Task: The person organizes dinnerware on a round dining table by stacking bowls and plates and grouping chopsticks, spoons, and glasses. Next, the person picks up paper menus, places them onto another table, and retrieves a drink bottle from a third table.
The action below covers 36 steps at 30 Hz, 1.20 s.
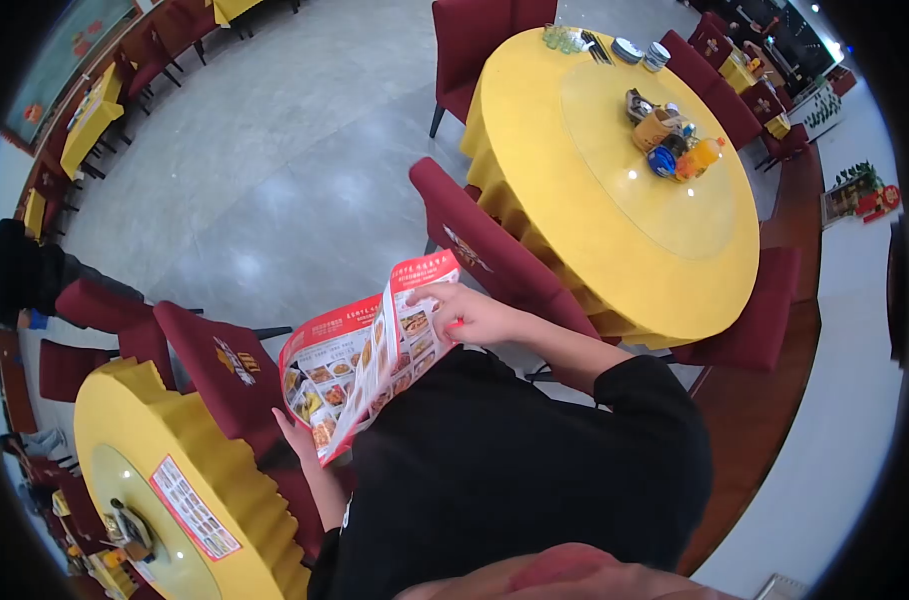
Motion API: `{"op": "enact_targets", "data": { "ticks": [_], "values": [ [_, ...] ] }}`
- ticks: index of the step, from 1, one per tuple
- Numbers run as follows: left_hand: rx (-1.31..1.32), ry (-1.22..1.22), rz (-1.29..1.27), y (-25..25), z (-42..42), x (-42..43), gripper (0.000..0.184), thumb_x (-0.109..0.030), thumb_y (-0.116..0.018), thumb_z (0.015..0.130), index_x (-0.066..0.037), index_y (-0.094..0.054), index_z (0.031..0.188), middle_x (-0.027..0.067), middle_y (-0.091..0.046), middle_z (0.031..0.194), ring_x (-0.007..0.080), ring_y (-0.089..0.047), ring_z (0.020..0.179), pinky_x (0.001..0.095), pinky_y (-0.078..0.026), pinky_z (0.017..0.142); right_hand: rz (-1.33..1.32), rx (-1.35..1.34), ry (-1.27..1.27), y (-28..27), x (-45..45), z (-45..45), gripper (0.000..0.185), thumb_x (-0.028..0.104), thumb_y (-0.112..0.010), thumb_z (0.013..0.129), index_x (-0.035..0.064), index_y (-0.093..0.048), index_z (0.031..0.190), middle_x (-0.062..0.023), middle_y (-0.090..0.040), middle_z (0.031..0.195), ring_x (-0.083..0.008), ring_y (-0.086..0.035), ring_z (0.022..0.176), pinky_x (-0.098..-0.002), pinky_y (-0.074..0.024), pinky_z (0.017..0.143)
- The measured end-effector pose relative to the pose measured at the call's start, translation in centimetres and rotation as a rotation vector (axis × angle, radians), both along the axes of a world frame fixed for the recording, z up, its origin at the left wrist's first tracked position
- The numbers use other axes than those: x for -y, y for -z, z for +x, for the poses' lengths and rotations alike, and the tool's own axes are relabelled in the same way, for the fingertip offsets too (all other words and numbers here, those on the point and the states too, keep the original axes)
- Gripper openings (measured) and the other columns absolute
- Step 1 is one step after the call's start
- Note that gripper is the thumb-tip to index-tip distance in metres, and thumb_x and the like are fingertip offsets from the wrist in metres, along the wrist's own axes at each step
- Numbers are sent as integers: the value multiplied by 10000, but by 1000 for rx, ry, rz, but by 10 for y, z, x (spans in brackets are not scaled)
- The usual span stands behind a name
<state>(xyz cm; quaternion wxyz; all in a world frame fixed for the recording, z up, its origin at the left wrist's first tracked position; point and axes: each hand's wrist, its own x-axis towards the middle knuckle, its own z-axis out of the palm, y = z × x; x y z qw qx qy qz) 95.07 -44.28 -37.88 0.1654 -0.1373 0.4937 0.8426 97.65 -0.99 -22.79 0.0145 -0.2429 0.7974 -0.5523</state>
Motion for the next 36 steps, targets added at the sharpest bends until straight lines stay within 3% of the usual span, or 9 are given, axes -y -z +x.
{"op": "enact_targets", "data": {
  "ticks": [3, 5, 8, 10, 21, 23, 31, 33, 36],
  "values": [
    [80, -64, -161, 14, -10, 15, 811, -655, -284, 964, 12, -414, 1408, 119, -500, 1395, 274, -490, 1257, 381, -340, 1091, 35, -55, 24, 11, 3, -40, 167, -22, -567, 626, 116, -660, 607, -212, -507, 1334, -354, -466, 1262, -477, -360, 1029],
    [-309, -211, -1085, 61, -19, 23, 826, -659, -282, 965, 31, -407, 1402, 119, -514, 1379, 266, -499, 1250, 370, -345, 1087, 95, -154, 38, 34, 7, -52, 186, -21, -561, 628, 125, -678, 629, -230, -503, 1335, -351, -470, 1260, -442, -377, 1015],
    [-46, -81, -301, 97, -44, 30, 830, -657, -312, 960, 30, -371, 1423, 124, -494, 1393, 262, -484, 1268, 372, -352, 1087, -68, 46, -33, 72, 19, -70, 181, -47, -544, 642, 65, -685, 660, -188, -504, 1344, -306, -462, 1275, -367, -356, 1036],
    [216, 80, 216, 12, -139, 12, 731, -531, -478, 967, 56, -383, 1393, 140, -560, 1303, 252, -563, 1179, 383, -448, 1006, -93, 174, -27, 46, 22, -182, 191, -51, -539, 655, 61, -691, 684, -182, -498, 1352, -303, -466, 1270, -360, -361, 1033],
    [105, 556, -255, -25, -478, -112, 444, -132, -667, 888, 28, -510, 1271, 109, -658, 1097, 191, -664, 961, 317, -555, 796, -226, 195, 920, 32, -14, -352, 214, -69, -548, 778, 70, -705, 820, -193, -487, 1365, -298, -497, 1246, -375, -420, 998],
    [10, 711, -276, -23, -532, -143, 405, -142, -654, 899, 7, -540, 1257, 101, -658, 1101, 175, -653, 972, 313, -543, 816, -1072, 433, 1125, 40, -29, -379, 170, -4, -536, 862, 89, -662, 927, -181, -513, 1341, -308, -508, 1233, -439, -468, 949],
    [-49, 498, -589, -37, -755, -227, 415, -211, -600, 939, -1, -517, 1287, 115, -640, 1146, 191, -651, 988, 331, -542, 844, -1697, 360, 769, 56, -130, -548, 90, 146, -450, 965, 164, -511, 1028, -140, -544, 1318, -355, -533, 1199, -561, -474, 933],
    [167, 280, -56, -69, -802, -231, 405, -206, -535, 970, -16, -474, 1323, 137, -636, 1143, 242, -643, 1037, 393, -553, 884, -1790, 253, 656, 49, -150, -621, 85, 167, -453, 969, 161, -521, 1019, -148, -555, 1303, -369, -523, 1209, -564, -465, 952],
    [145, 90, 9, -67, -870, -213, 406, -144, -485, 986, -42, -402, 1370, 174, -595, 1212, 288, -622, 1095, 437, -562, 890, -1801, 259, 479, 35, -178, -754, 132, 203, -449, 980, 132, -554, 1016, -169, -562, 1300, -362, -499, 1241, -562, -407, 1030]
  ]
}}
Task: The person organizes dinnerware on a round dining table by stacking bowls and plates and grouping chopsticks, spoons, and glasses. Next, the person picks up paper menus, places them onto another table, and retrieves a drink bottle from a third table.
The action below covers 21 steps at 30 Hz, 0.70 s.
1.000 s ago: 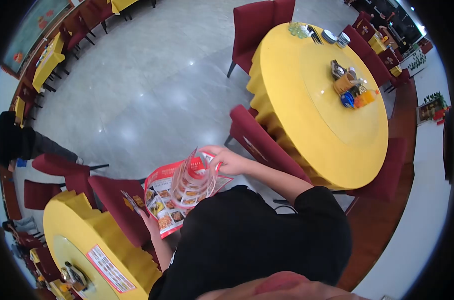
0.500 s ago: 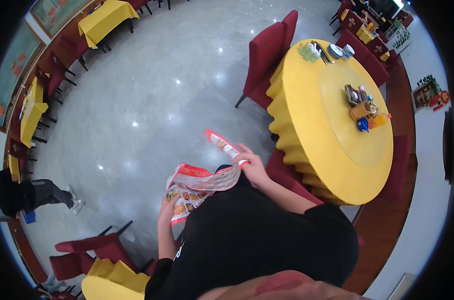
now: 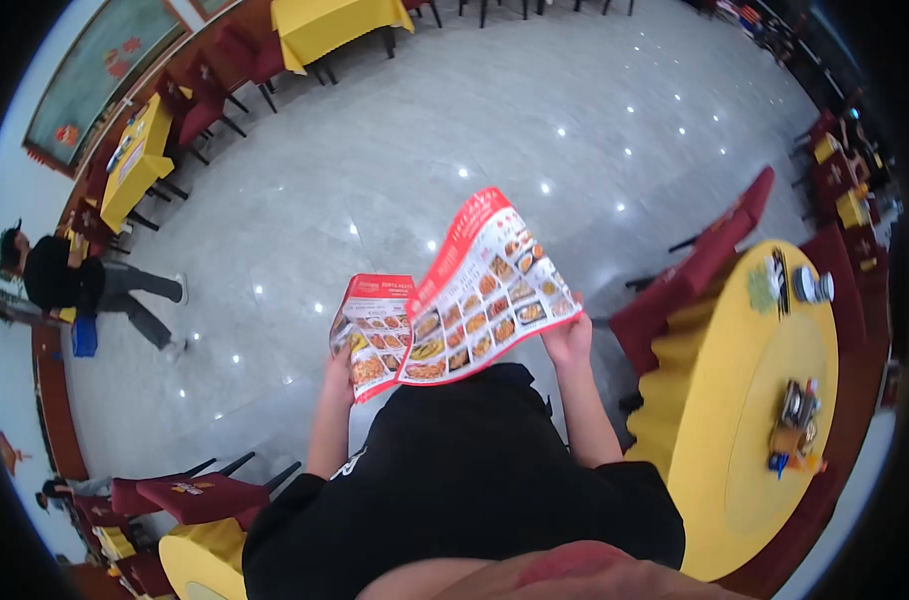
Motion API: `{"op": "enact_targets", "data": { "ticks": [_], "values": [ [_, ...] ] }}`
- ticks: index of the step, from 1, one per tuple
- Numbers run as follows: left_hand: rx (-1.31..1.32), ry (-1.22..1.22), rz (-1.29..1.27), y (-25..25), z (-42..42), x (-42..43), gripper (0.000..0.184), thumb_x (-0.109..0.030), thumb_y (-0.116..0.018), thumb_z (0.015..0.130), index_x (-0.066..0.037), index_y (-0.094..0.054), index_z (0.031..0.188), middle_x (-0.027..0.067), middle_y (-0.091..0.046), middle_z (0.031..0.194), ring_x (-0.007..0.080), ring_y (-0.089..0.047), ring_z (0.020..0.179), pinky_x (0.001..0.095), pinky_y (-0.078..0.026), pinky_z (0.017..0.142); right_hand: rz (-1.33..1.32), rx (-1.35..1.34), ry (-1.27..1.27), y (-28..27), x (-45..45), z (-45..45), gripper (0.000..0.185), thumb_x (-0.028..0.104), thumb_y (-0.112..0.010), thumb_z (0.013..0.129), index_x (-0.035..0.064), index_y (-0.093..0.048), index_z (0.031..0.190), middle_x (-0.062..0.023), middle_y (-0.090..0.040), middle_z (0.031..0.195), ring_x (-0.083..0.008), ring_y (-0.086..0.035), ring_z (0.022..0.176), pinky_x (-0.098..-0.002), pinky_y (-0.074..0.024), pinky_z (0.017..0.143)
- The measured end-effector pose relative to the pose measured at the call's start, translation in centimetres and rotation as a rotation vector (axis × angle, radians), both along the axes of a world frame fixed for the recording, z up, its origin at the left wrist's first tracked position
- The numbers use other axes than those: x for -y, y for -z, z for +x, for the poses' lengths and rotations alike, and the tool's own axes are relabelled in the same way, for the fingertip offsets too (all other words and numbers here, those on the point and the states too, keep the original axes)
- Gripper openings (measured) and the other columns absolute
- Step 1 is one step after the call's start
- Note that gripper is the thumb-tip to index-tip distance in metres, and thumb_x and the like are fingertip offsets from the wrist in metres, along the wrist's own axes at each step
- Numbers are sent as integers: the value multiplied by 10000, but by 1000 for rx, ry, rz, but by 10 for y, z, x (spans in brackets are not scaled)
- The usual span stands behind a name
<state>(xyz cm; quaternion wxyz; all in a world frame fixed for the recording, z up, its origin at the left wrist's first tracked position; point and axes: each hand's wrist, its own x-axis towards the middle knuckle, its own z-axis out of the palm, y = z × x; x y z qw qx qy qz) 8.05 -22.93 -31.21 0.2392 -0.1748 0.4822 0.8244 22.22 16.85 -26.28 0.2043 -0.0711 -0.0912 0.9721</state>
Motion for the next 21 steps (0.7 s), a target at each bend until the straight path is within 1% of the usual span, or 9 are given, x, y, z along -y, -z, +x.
{"op": "enact_targets", "data": {
  "ticks": [1, 3, 7, 9, 12, 15, 17, 19, 21],
  "values": [
    [-56, -79, -3, 2, -8, -1, 407, -132, -478, 988, -46, -390, 1377, 186, -578, 1239, 290, -619, 1102, 432, -565, 881, -8, 2, -16, 1, -12, -42, 153, 208, -449, 982, 124, -566, 1034, -169, -557, 1310, -355, -498, 1246, -550, -400, 1044],
    [116, -89, 14, 33, 13, 18, 428, -120, -462, 994, -54, -351, 1402, 183, -528, 1315, 308, -605, 1126, 452, -553, 904, -63, 126, -73, -15, -35, -83, 199, 229, -452, 986, 110, -589, 1066, -163, -556, 1316, -337, -499, 1250, -515, -398, 1060],
    [383, -76, 10, 73, -42, 21, 411, -155, -417, 1010, -40, -362, 1401, 177, -495, 1365, 317, -592, 1148, 470, -528, 944, 51, -146, -279, 4, -37, -225, 196, 187, -453, 994, 79, -564, 1114, -178, -547, 1309, -319, -507, 1248, -504, -387, 1079],
    [326, -6, 10, 82, -68, -9, 403, -207, -418, 1016, -40, -393, 1382, 166, -526, 1335, 302, -592, 1151, 467, -513, 961, -34, -98, -301, 17, -52, -250, 167, 148, -465, 992, 91, -557, 1119, -164, -572, 1259, -318, -533, 1217, -503, -410, 1062],
    [235, 45, 119, 64, -127, -44, 403, -238, -385, 1025, -40, -414, 1375, 159, -521, 1346, 303, -548, 1206, 477, -461, 1015, -104, 130, -294, 17, -61, -269, 150, 138, -445, 997, 118, -558, 1093, -167, -567, 1260, -334, -525, 1221, -521, -400, 1067],
    [196, 95, 161, 31, -258, -63, 415, -221, -343, 1030, -38, -393, 1399, 154, -482, 1393, 316, -479, 1284, 488, -402, 1071, -290, 272, -184, -10, -48, -339, 155, 140, -432, 1001, 129, -547, 1105, -164, -565, 1261, -353, -520, 1222, -560, -407, 1045],
    [92, 145, 299, 9, -316, -75, 420, -230, -349, 1032, -31, -391, 1400, 150, -482, 1395, 314, -483, 1278, 476, -400, 1074, -192, 347, -87, -15, -46, -359, 178, 152, -433, 999, 123, -496, 1163, -168, -541, 1296, -340, -542, 1186, -551, -432, 1008],
    [45, 197, 293, -17, -375, -92, 418, -233, -357, 1032, -29, -397, 1394, 150, -484, 1393, 312, -484, 1276, 474, -398, 1075, 3, 235, -66, -10, -58, -371, 164, 147, -436, 994, 126, -496, 1146, -164, -545, 1286, -339, -538, 1195, -562, -435, 995],
    [6, 253, 273, -43, -452, -100, 417, -236, -365, 1031, -26, -404, 1389, 149, -487, 1391, 311, -486, 1274, 472, -396, 1076, 50, 338, -5, -29, -65, -408, 160, 118, -448, 975, 128, -506, 1124, -136, -581, 1220, -319, -556, 1165, -544, -455, 969]
  ]
}}
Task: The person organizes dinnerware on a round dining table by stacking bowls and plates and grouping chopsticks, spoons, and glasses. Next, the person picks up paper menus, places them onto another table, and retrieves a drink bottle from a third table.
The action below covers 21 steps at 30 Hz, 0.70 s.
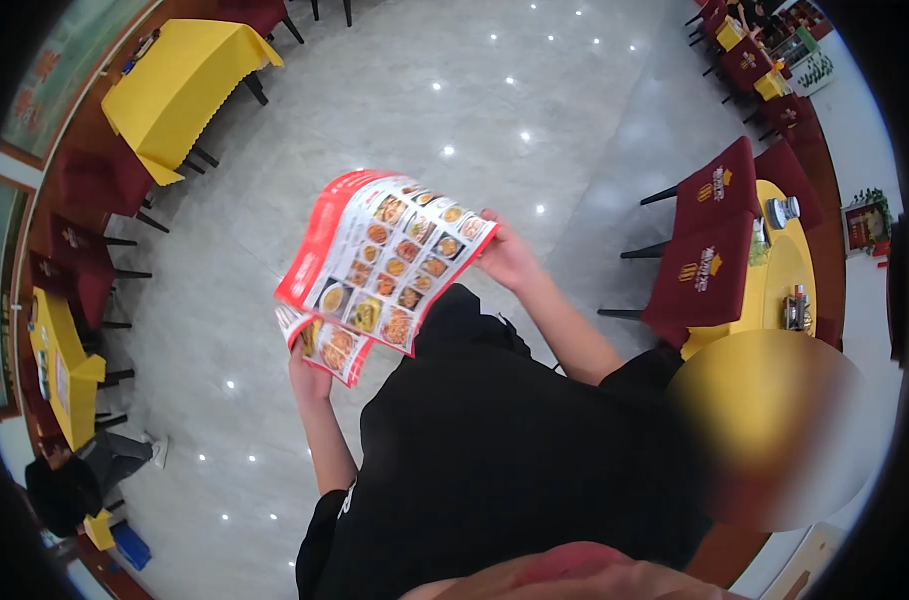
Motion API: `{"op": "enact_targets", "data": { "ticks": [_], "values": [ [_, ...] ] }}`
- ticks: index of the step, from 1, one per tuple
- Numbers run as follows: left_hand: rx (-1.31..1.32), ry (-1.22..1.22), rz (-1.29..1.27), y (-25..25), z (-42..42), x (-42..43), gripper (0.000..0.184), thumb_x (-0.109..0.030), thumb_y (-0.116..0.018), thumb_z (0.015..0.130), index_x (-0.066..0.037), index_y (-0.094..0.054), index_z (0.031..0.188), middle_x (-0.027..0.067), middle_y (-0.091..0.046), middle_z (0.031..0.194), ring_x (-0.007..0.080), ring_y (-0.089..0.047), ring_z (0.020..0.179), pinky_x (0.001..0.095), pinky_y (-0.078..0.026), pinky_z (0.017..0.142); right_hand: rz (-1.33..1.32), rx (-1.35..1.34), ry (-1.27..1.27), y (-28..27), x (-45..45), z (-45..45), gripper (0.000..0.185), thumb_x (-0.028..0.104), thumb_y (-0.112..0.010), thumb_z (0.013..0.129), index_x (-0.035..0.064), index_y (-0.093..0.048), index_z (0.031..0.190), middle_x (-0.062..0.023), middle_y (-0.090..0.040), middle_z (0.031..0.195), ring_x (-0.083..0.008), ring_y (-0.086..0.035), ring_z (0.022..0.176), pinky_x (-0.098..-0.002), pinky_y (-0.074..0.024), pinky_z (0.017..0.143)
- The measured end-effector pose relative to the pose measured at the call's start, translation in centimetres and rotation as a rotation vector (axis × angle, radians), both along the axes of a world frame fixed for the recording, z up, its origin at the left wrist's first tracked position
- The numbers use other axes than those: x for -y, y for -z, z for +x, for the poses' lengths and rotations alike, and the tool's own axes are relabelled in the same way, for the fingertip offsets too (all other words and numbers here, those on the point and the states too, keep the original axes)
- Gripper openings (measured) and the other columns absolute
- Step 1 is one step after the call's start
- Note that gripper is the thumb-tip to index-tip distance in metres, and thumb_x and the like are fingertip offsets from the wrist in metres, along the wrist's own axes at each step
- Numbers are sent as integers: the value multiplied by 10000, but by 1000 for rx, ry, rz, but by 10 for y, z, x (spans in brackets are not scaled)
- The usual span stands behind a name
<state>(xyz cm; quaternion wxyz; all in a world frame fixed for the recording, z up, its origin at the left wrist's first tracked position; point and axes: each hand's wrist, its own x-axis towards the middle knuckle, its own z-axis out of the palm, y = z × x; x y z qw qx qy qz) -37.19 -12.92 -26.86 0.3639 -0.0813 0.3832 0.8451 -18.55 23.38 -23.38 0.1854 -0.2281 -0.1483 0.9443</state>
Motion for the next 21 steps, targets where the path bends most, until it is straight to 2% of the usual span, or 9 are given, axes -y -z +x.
{"op": "enact_targets", "data": {
  "ticks": [6, 9, 11, 13, 15, 17, 18, 20, 21],
  "values": [
    [-155, -126, 45, -74, -161, -34, 423, -259, -426, 1019, -20, -433, 1368, 148, -499, 1381, 308, -478, 1281, 470, -393, 1077, 324, 3, 245, -40, -39, -118, 178, 19, -465, 916, 98, -559, 1044, -85, -623, 1087, -223, -621, 1019, -383, -519, 881],
    [-123, -103, 11, -50, -245, -27, 432, -248, -451, 1014, -28, -422, 1383, 143, -511, 1372, 310, -502, 1256, 468, -418, 1057, 387, 30, 295, -53, -65, -212, 167, 17, -484, 909, 93, -578, 1024, -64, -630, 1011, -198, -627, 957, -340, -522, 840],
    [-195, -39, -347, -16, -286, 3, 496, -256, -451, 1018, -25, -334, 1441, 152, -450, 1428, 288, -507, 1253, 448, -445, 1034, 429, 128, 246, -51, -74, -275, 157, 25, -497, 906, 94, -592, 1010, -41, -626, 959, -155, -626, 865, -294, -525, 755],
    [-346, 18, -833, -6, -304, 18, 463, -183, -485, 984, 22, -402, 1390, 159, -534, 1337, 254, -569, 1172, 403, -492, 957, 441, 120, 160, -69, -81, -351, 160, 24, -498, 906, 97, -595, 1009, -38, -625, 948, -143, -623, 848, -280, -522, 735],
    [-568, 296, -1327, 59, -341, 92, 419, -97, -484, 920, 71, -482, 1303, 162, -615, 1208, 253, -627, 1065, 385, -517, 888, 385, 125, 70, -74, -69, -418, 163, 22, -498, 906, 101, -598, 1009, -35, -623, 937, -130, -620, 832, -267, -520, 714],
    [-502, 276, -1486, 52, -348, 115, 386, -62, -461, 877, 86, -540, 1224, 183, -646, 1111, 263, -662, 952, 369, -539, 811, 393, -1, -37, -88, -62, -477, 170, 9, -488, 903, 105, -608, 974, -26, -624, 923, -114, -616, 826, -258, -516, 720],
    [-482, 279, -1490, 53, -355, 122, 386, -62, -461, 877, 86, -540, 1224, 183, -646, 1111, 263, -662, 952, 369, -539, 811, 388, 10, -50, -96, -58, -506, 170, 9, -488, 903, 105, -608, 974, -26, -624, 923, -114, -616, 826, -258, -516, 720],
    [-277, -172, -1173, 45, -377, 113, 332, -92, -506, 914, 62, -536, 1207, 164, -669, 1019, 242, -673, 883, 345, -560, 700, 367, -18, -135, -108, -59, -569, 180, -2, -478, 898, 102, -618, 944, -20, -624, 926, -102, -609, 817, -253, -514, 717],
    [-146, -234, -1125, 34, -385, 104, 278, -100, -520, 910, 30, -565, 1152, 124, -667, 913, 188, -650, 687, 304, -508, 484, 391, -2, -142, -106, -61, -591, 197, -13, -475, 882, 92, -629, 947, -22, -628, 947, -108, -610, 819, -255, -514, 720]
  ]
}}
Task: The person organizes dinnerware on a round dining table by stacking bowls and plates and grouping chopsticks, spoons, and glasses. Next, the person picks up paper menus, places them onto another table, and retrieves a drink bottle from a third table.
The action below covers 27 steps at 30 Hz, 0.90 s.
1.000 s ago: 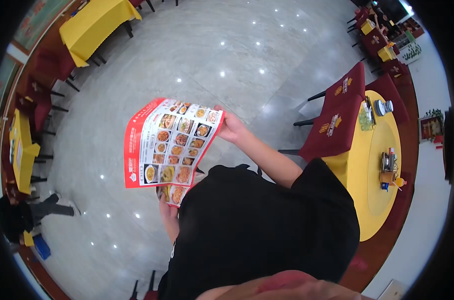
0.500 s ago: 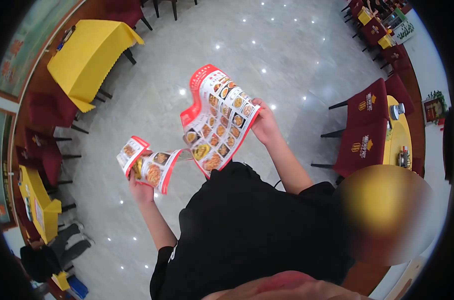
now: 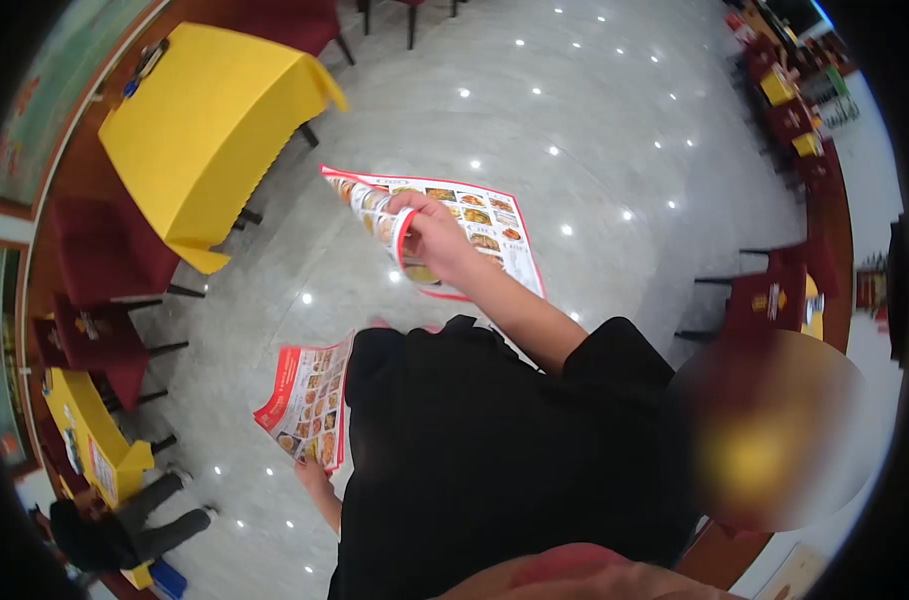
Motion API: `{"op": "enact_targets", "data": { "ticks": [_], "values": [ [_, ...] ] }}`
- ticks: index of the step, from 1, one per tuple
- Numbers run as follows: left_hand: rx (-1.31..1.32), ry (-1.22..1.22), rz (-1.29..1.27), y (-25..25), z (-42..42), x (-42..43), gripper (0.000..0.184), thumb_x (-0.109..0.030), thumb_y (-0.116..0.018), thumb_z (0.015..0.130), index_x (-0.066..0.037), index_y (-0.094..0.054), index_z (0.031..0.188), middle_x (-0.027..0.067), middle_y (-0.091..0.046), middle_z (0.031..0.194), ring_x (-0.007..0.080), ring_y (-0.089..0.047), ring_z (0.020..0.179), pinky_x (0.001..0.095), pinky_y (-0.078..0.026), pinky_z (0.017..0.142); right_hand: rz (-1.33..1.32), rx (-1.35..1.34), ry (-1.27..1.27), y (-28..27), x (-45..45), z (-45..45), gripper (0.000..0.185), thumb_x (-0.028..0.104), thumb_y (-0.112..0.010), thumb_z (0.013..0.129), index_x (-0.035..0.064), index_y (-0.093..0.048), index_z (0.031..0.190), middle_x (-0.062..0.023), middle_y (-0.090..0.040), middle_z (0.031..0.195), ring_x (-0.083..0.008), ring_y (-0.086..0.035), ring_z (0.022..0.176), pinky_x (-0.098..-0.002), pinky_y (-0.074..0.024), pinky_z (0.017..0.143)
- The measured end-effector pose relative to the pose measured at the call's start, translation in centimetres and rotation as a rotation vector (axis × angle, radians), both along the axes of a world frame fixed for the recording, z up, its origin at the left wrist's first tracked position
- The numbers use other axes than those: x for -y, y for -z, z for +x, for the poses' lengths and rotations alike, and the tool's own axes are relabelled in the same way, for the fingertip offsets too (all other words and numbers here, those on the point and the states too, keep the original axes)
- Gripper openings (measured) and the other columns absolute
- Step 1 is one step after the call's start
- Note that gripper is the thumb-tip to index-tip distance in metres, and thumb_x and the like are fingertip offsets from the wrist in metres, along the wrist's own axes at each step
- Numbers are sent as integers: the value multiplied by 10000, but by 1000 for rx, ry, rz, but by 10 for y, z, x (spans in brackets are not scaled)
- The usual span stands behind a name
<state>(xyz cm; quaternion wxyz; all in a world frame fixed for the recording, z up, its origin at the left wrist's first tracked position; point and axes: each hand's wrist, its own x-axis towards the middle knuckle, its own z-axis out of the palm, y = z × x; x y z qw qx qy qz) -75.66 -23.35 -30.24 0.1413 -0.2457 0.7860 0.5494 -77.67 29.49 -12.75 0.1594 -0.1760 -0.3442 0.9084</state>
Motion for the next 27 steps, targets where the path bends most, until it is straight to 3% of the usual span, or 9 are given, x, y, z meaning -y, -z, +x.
{"op": "enact_targets", "data": {
  "ticks": [3, 5, 9, 13, 19, 22, 25, 26, 27],
  "values": [
    [229, -45, 98, -1, -47, 10, 231, -115, -550, 895, -24, -587, 1104, 73, -643, 810, 143, -574, 540, 256, -416, 375, 163, 125, -17, 7, -23, -48, 171, -8, -489, 858, 69, -613, 948, -44, -622, 979, -133, -618, 873, -286, -514, 776],
    [174, -55, 167, 5, -104, -2, 211, -131, -574, 880, -38, -601, 1068, 50, -625, 767, 132, -548, 510, 248, -398, 380, 171, 98, 99, 31, -48, -88, 253, -33, -462, 834, 71, -635, 987, -67, -626, 981, -152, -617, 858, -278, -518, 740],
    [191, 97, 220, -18, -248, -29, 217, -143, -563, 897, -1, -601, 1057, 64, -649, 791, 139, -574, 519, 284, -420, 388, 180, 23, 258, 21, -92, -135, 286, -41, -403, 833, 30, -588, 1040, -144, -608, 1088, -272, -618, 1025, -395, -534, 860],
    [-5, 197, 348, -106, -401, -101, 227, -82, -555, 920, 29, -596, 1113, 108, -676, 1003, 167, -678, 828, 318, -570, 695, 117, 4, 420, -24, -144, -193, 253, -34, -395, 858, 2, -564, 1043, -176, -597, 1109, -311, -596, 1086, -434, -514, 924],
    [-71, 385, 431, -200, -522, -156, 306, -76, -540, 961, 31, -519, 1247, 123, -639, 1140, 197, -654, 983, 330, -554, 822, 169, -33, 535, -23, -168, -203, 280, -90, -409, 841, 7, -606, 1015, -152, -609, 1077, -270, -606, 1033, -373, -498, 924],
    [-115, 343, 472, -176, -560, -217, 370, -80, -559, 957, 51, -474, 1292, 177, -588, 1238, 231, -640, 1057, 377, -565, 844, 228, 61, 570, -8, -197, -229, 250, -77, -427, 857, 34, -620, 972, -104, -623, 1045, -242, -615, 1009, -366, -509, 902],
    [43, 404, 382, -156, -547, -207, 402, -82, -576, 950, 60, -457, 1307, 183, -564, 1274, 231, -631, 1073, 368, -563, 848, 195, 175, 533, -19, -162, -225, 246, -56, -440, 859, 52, -638, 957, -86, -621, 1037, -182, -605, 934, -309, -509, 808],
    [28, 388, 403, -96, -578, -208, 412, -98, -587, 949, 69, -462, 1304, 171, -575, 1261, 217, -629, 1064, 352, -563, 830, 225, 193, 441, -20, -170, -236, 247, -48, -451, 850, 62, -648, 951, -68, -619, 1017, -144, -583, 871, -273, -483, 748],
    [-12, 461, 357, -91, -577, -245, 424, -111, -592, 950, 73, -462, 1310, 153, -583, 1254, 202, -633, 1030, 334, -551, 822, 258, 199, 350, -26, -180, -248, 248, -39, -461, 841, 72, -657, 944, -51, -617, 997, -106, -561, 807, -236, -457, 688]
  ]
}}
